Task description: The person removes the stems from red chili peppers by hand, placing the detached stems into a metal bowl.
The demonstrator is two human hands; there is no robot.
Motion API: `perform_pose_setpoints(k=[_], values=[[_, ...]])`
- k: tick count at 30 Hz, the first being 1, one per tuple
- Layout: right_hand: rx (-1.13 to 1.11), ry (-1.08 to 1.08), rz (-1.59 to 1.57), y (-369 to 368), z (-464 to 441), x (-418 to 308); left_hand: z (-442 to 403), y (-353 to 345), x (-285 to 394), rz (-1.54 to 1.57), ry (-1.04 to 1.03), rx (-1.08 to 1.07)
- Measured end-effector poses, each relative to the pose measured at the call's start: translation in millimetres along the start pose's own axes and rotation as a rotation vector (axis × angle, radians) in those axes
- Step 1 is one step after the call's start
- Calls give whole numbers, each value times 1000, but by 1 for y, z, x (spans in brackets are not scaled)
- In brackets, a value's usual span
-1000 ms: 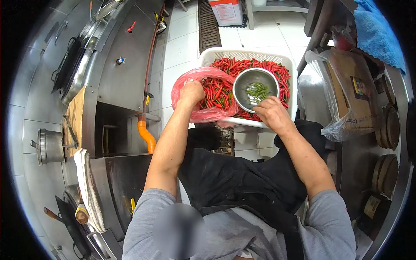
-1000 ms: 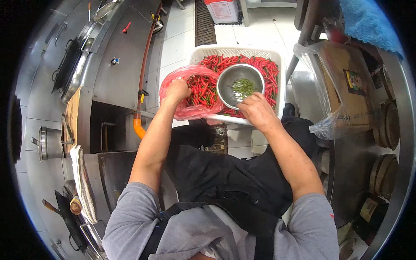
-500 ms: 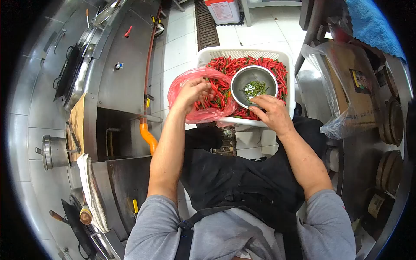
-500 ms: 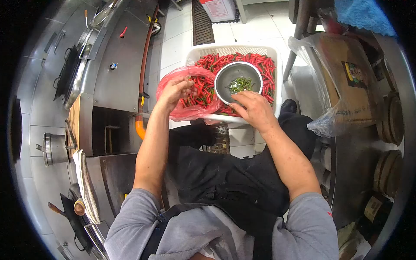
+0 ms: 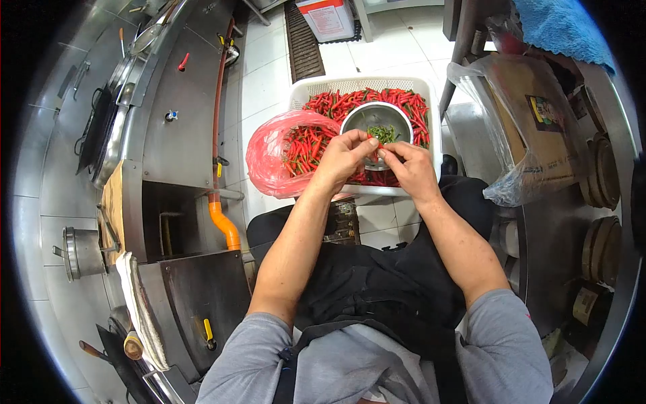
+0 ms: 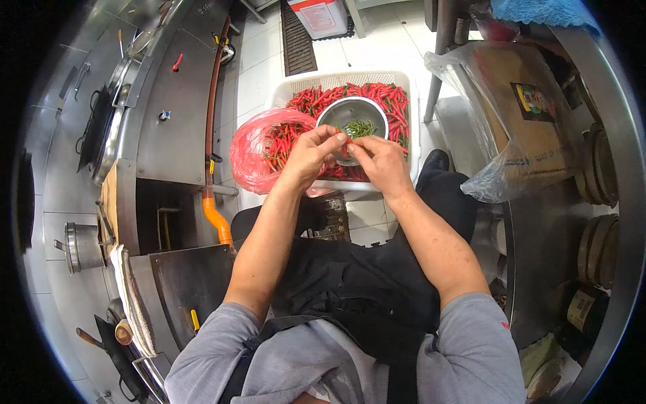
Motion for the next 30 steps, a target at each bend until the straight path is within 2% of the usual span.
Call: perform_pose_setpoints(k=[2, 5, 7, 9, 13, 14, 16, 17, 19, 20, 22, 26, 28, 29, 30], values=[[10, -76, -44, 3, -1, 13, -1, -4, -3, -86, -73, 42], [-42, -209, -101, 1, 0, 22, 3, -6, -3, -74, -51, 56], [-60, -61, -2, -1, -1, 10, 4, -6, -2, -63, -53, 70], [-72, -22, 12, 0, -3, -1, 7, -5, 4, -36, -107, 110], [-22, 53, 67, 2, -3, -4, 5, 9, 1, -109, -70, 126], [-20, 54, 67, 2, -4, -4, 5, 10, 0, -155, -41, 110], [101, 202, 155, 10, -7, -19, 6, 12, 0, -200, -10, 93], [102, 200, 154, 9, -7, -16, 7, 14, 2, -313, -13, 96], [-9, 359, 327, -2, -2, -16, 9, 16, 6, -427, -15, 98], [-7, 359, 327, -2, -1, -14, 10, 16, 7, -416, -23, 86], [-172, 229, 360, -9, -1, -6, 12, 13, 10, -404, -32, 74], [-219, 174, 385, -11, 0, -4, 13, 16, 12, -248, -38, 163], [-68, 152, 303, 1, -3, 1, 11, 23, 12, -165, -47, 205], [-67, 151, 303, 6, -4, 3, 9, 33, 13, -202, -64, 234], [5, 12, 192, 16, -7, 7, 7, 40, 12, -239, -81, 264]])
Point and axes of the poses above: each hand's wrist, its own z-axis away from the middle knuckle, its own y-axis out of the back of the hand, x = y × z, the point moved 6 cm from there along -z, towards the middle knuckle, and after that the axes turned 8 degrees about -z, right-handed, at the moved point
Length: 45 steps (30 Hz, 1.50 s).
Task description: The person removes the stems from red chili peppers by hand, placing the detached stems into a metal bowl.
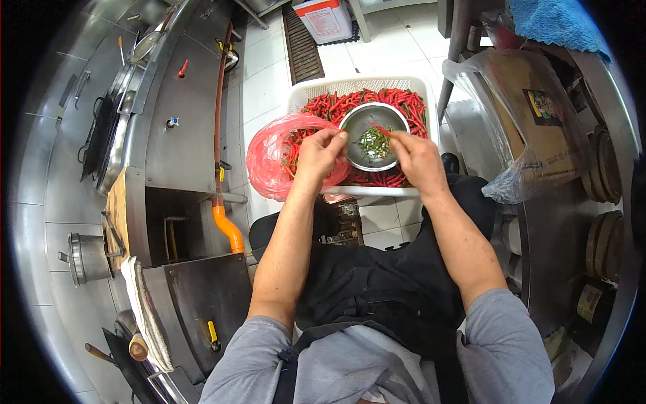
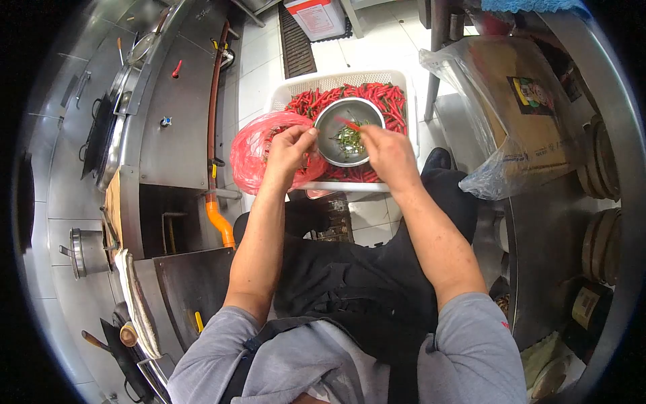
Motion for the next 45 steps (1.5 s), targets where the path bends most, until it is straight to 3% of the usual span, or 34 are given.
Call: perform_pose_setpoints(k=[1, 2, 5, 6, 8, 13, 15, 16, 19, 22, 25, 34, 37, 40, 42, 45], values=[[58, -142, -112, 6, -2, 7, -4, 4, -4, -308, -57, 49], [57, -140, -114, 6, -2, 5, -6, -2, -5, -458, -227, 28], [103, 153, -125, 3, -3, -13, 13, -23, 20, -630, -195, -145], [105, 152, -124, 2, -2, -14, 11, -25, 16, -631, -196, -147], [-119, -72, -200, -10, 1, -5, 4, -28, 6, -464, -192, -143], [-172, -167, -255, -18, 6, 6, 5, -28, 9, -420, -113, -181], [-233, -317, -319, -20, 9, 10, 9, -30, 11, 13, -67, -198], [-230, -318, -319, -19, 10, 11, 8, -29, 10, 11, -67, -201], [-219, -399, -429, -21, 12, 16, 4, -29, 0, 446, 98, -244], [-202, -227, -308, -19, 11, 6, 1, -33, -10, 574, 180, -278], [-173, 131, -149, -18, 13, -22, -3, -35, -20, 621, 218, -347], [-352, 295, -95, -39, 26, -38, 0, -41, -17, 428, 200, -313], [-208, 268, -196, -29, 21, -35, 3, -34, -5, 566, 177, -258], [-173, -428, -524, -24, 17, 16, 9, -31, 1, 621, 146, -322], [-146, -423, -533, -23, 18, 20, 17, -33, 9, 342, 47, -351], [-221, -342, -374, -23, 16, 13, 16, -39, 12, 289, 48, -303]])
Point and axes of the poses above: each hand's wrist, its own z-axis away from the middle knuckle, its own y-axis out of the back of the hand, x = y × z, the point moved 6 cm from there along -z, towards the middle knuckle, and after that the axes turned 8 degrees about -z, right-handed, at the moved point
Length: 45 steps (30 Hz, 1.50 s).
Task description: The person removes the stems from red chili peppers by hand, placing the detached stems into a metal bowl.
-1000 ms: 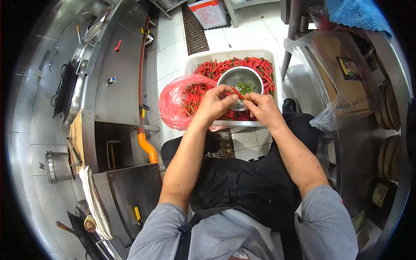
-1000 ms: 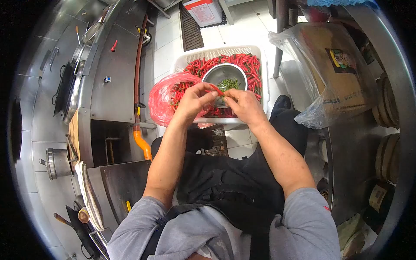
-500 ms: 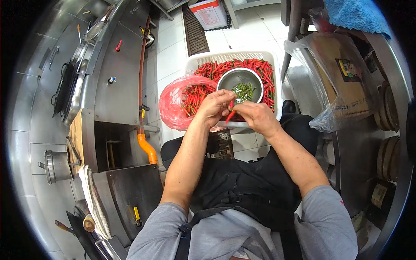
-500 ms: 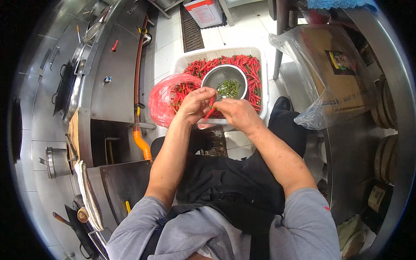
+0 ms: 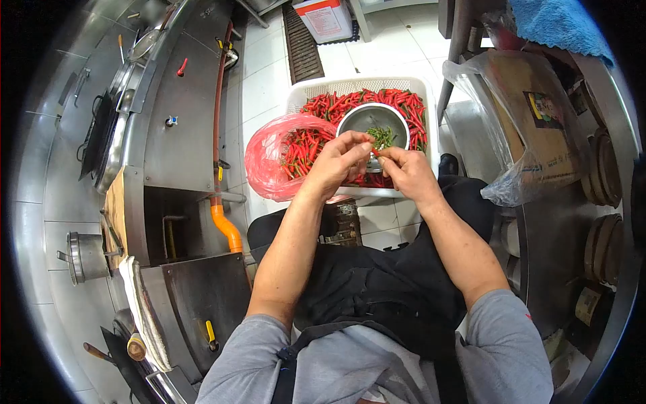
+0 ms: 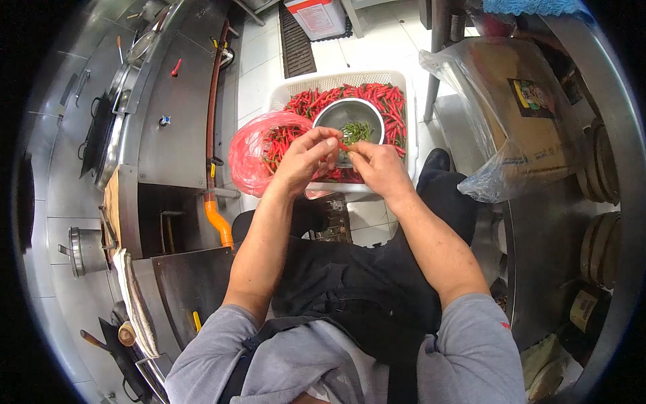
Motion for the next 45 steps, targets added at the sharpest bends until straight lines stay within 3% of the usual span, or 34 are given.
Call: perform_pose_setpoints(k=[5, 9, 11, 13, 16, 21, 25, 31, 34, 38, 41, 44, 45], values=[[93, 486, 313, -5, 9, -30, -12, 4, -8, 90, 36, 70], [-62, 481, 355, -20, 14, -40, -18, 15, -24, 218, 79, -8], [20, 526, 307, -14, 11, -39, -12, 23, -20, 261, 52, 77], [124, 484, 378, -4, 5, -49, -8, 35, -12, 412, -44, 84], [92, 420, 642, 0, -12, -53, -1, 82, 4, 498, -164, 97], [141, 374, 605, -19, -25, -76, 11, 177, 21, 572, -267, 265], [-105, 482, 620, -89, -45, -85, 21, 214, 14, 485, -344, 358], [-449, 563, 925, -206, -91, -47, 43, 226, 11, 530, -354, 401], [-581, 417, 1174, -230, -107, -22, 42, 235, 7, 464, -339, 425], [-592, 348, 1198, -219, -112, -7, 43, 238, 7, 456, -332, 424], [-519, 399, 1031, -200, -105, -22, 40, 235, 5, 427, -320, 406], [-266, 99, 667, -153, -112, -16, 36, 224, 0, 284, -238, 427], [-253, 108, 673, -149, -110, -23, 33, 218, -1, 281, -251, 417]])
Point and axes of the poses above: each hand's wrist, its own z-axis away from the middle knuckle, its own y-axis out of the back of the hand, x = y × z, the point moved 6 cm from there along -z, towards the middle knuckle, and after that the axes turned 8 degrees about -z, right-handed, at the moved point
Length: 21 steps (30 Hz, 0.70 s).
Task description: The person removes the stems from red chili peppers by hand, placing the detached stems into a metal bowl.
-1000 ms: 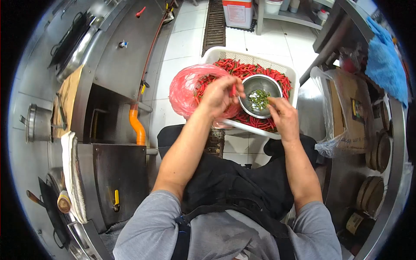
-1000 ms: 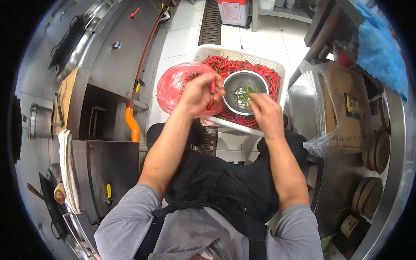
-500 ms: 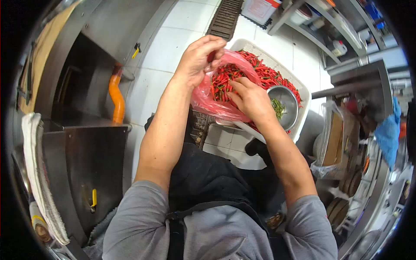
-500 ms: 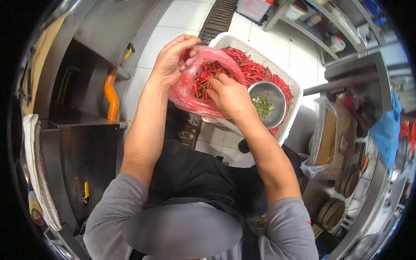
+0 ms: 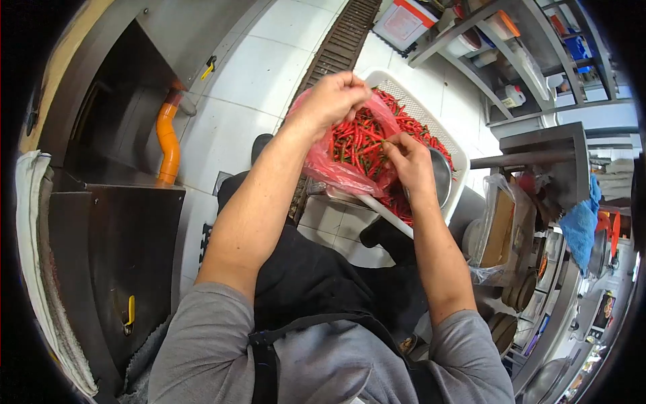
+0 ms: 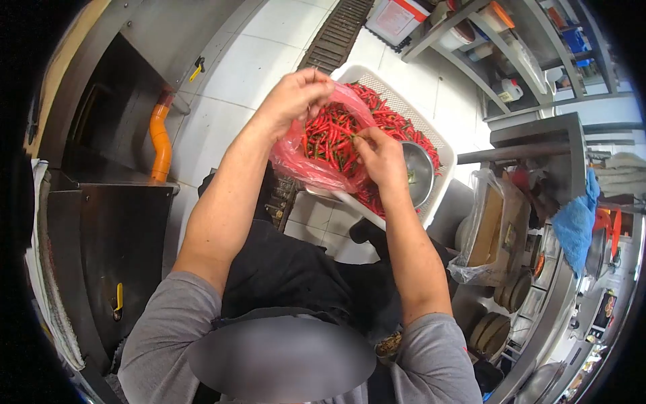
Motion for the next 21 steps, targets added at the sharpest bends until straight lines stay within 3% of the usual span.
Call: perform_pose_setpoints(k=[2, 6, 7, 17, 21], values=[[75, -207, -549, 15, 10, 5, -1, -15, -13, -210, 21, -80], [169, -162, -671, 34, 23, 3, 5, -47, -35, -81, 121, -259], [155, -148, -654, 35, 27, -2, 8, -58, -38, 44, 131, -280], [87, -161, -530, 36, 39, 3, 10, -83, -48, 173, 167, -354], [158, -84, -437, 39, 44, -9, 9, -80, -51, 221, 201, -364]])
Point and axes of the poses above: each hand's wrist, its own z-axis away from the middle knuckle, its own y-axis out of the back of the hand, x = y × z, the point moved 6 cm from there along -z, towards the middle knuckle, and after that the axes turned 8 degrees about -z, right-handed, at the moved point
